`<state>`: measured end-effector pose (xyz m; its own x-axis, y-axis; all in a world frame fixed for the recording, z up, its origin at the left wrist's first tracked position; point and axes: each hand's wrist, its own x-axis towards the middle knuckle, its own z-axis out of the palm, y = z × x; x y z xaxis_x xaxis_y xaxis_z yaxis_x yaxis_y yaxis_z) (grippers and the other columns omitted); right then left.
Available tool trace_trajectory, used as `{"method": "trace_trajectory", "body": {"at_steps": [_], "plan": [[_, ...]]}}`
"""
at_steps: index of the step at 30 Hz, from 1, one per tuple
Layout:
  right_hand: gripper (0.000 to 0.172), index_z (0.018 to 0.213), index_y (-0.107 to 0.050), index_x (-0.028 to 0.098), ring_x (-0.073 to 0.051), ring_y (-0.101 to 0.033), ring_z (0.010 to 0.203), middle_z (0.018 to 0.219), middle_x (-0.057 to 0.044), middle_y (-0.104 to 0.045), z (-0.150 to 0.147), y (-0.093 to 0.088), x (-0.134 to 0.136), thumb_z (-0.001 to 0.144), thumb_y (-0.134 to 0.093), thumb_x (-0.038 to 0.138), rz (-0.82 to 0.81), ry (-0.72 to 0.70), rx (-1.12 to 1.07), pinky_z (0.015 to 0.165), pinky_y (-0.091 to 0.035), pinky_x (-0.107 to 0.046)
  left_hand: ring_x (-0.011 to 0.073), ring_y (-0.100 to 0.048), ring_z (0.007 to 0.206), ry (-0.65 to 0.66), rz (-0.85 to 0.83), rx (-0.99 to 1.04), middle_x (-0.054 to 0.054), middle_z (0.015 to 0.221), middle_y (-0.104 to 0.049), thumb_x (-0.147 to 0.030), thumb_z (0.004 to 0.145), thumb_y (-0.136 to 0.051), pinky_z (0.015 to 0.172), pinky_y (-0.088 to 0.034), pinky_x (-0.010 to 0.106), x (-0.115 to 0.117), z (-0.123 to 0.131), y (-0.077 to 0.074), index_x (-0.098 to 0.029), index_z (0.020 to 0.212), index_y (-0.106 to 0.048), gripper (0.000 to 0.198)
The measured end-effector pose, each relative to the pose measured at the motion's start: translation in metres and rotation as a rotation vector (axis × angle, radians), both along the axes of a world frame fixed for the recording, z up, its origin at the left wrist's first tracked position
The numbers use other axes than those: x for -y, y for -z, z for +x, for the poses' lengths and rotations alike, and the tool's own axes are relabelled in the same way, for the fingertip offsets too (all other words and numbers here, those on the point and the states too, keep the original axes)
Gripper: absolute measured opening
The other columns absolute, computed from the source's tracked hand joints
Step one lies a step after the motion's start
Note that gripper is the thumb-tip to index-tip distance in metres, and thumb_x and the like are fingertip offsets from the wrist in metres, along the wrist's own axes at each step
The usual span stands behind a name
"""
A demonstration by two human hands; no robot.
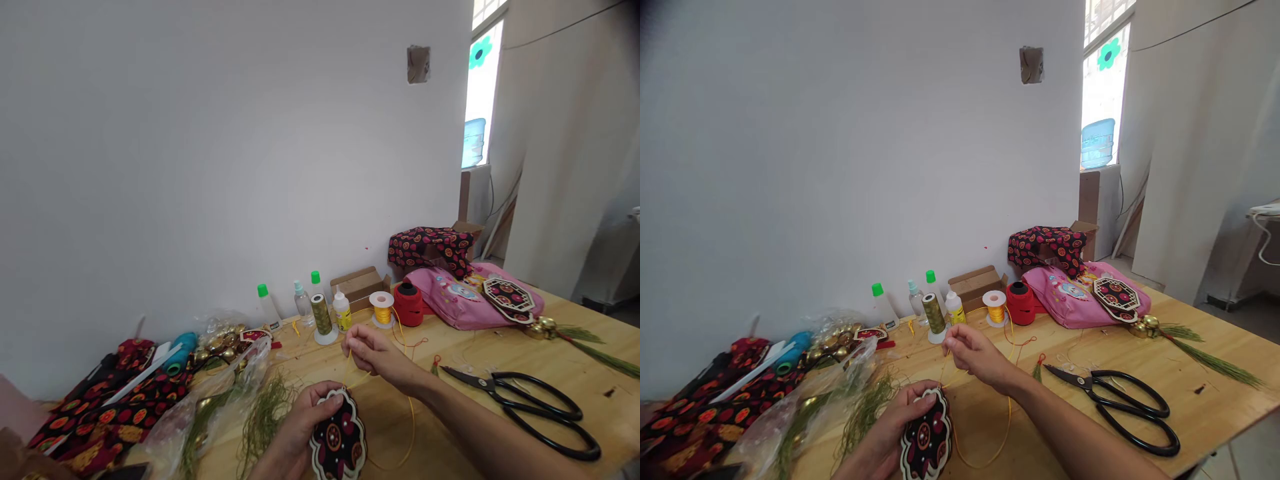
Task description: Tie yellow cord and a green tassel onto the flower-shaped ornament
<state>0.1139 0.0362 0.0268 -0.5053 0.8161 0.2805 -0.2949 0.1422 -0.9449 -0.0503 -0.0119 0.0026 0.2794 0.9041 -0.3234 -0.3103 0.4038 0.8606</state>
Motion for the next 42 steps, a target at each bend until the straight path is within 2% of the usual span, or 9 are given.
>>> {"method": "trace_trajectory", "body": {"at_steps": [4, 9, 13, 16, 20, 24, 29, 35, 42], "plan": [[0.027, 0.076, -0.040, 0.017, 0.000, -0.024, 0.037, 0.070, 0.003, -0.048, 0.011, -0.030, -0.006, 0.077, -0.046, 0.043, 0.072, -0.005, 0.008, 0.034, -0.014, -0.016, 0.0120, -0.058, 0.046, 0.006, 0.003, 0.013, 0.004, 0.055, -0.065, -0.019, 0.056, -0.072, 0.048, -0.042, 0.021, 0.002, 0.002, -0.002, -0.011, 0.072, -0.063, 0.020], [0.020, 0.074, -0.044, 0.017, -0.001, -0.028, 0.040, 0.067, 0.003, -0.048, 0.023, -0.096, -0.006, 0.077, -0.048, 0.036, 0.235, 0.025, 0.071, 0.035, -0.016, -0.016, 0.0139, -0.058, 0.049, 0.024, 0.026, 0.039, 0.005, 0.057, -0.066, -0.020, 0.050, -0.075, 0.051, -0.043, 0.024, 0.001, 0.001, -0.003, -0.012, 0.070, -0.064, 0.024], [0.017, 0.072, -0.048, 0.016, -0.001, -0.029, 0.041, 0.064, 0.004, -0.046, 0.030, -0.148, -0.005, 0.078, -0.047, 0.032, 0.380, 0.088, 0.188, 0.036, -0.018, -0.016, 0.0136, -0.058, 0.049, 0.061, 0.098, 0.022, 0.005, 0.059, -0.066, -0.022, 0.051, -0.075, 0.052, -0.042, 0.024, -0.002, -0.002, 0.005, -0.012, 0.071, -0.065, 0.024], [0.016, 0.069, -0.050, 0.016, -0.002, -0.031, 0.044, 0.063, 0.003, -0.047, 0.032, -0.170, -0.008, 0.078, -0.047, 0.028, 0.474, 0.153, 0.300, 0.038, -0.021, -0.015, 0.0145, -0.058, 0.053, 0.081, 0.195, -0.078, 0.006, 0.061, -0.066, -0.024, 0.053, -0.074, 0.053, -0.041, 0.024, -0.005, -0.003, 0.015, -0.011, 0.072, -0.065, 0.025], [0.015, 0.069, -0.050, 0.015, -0.003, -0.032, 0.047, 0.060, 0.004, -0.045, 0.029, -0.173, -0.014, 0.077, -0.048, 0.028, 0.518, 0.139, 0.375, 0.040, -0.024, -0.016, 0.0177, -0.059, 0.059, 0.120, 0.260, -0.153, 0.007, 0.067, -0.067, -0.028, 0.051, -0.074, 0.056, -0.041, 0.026, -0.008, -0.004, 0.026, -0.013, 0.076, -0.063, 0.031], [0.016, 0.071, -0.050, 0.014, -0.003, -0.032, 0.049, 0.060, 0.004, -0.044, 0.024, -0.165, -0.016, 0.077, -0.048, 0.029, 0.532, 0.087, 0.383, 0.042, -0.024, -0.016, 0.0190, -0.058, 0.067, 0.201, 0.356, -0.274, 0.007, 0.075, -0.066, -0.038, 0.050, -0.073, 0.063, -0.042, 0.030, -0.008, -0.006, 0.025, -0.013, 0.082, -0.062, 0.042], [0.019, 0.072, -0.051, 0.013, -0.003, -0.031, 0.048, 0.060, 0.005, -0.044, 0.019, -0.159, -0.016, 0.076, -0.048, 0.031, 0.511, 0.107, 0.376, 0.045, -0.025, -0.017, 0.0174, -0.057, 0.067, 0.278, 0.433, -0.362, 0.008, 0.076, -0.065, -0.048, 0.056, -0.065, 0.065, -0.041, 0.029, -0.006, 0.000, 0.004, -0.012, 0.080, -0.064, 0.043], [0.017, 0.072, -0.052, 0.012, -0.004, -0.033, 0.049, 0.057, 0.005, -0.043, 0.018, -0.157, -0.026, 0.076, -0.047, 0.028, 0.548, 0.221, 0.366, 0.046, -0.026, -0.018, 0.0122, -0.055, 0.055, 0.396, 0.376, -0.387, 0.004, 0.062, -0.064, -0.038, 0.059, -0.066, 0.054, -0.039, 0.022, -0.001, 0.015, -0.027, -0.012, 0.076, -0.065, 0.032], [0.015, 0.071, -0.060, 0.013, -0.006, -0.036, 0.048, 0.052, 0.004, -0.045, 0.041, -0.138, -0.041, 0.073, -0.049, 0.022, 0.792, 0.554, 0.711, 0.047, -0.026, -0.019, 0.0114, -0.053, 0.054, 0.441, 0.471, -0.504, 0.003, 0.058, -0.065, -0.039, 0.066, -0.059, 0.055, -0.037, 0.021, -0.006, 0.010, -0.048, -0.011, 0.066, -0.066, 0.029]]}}
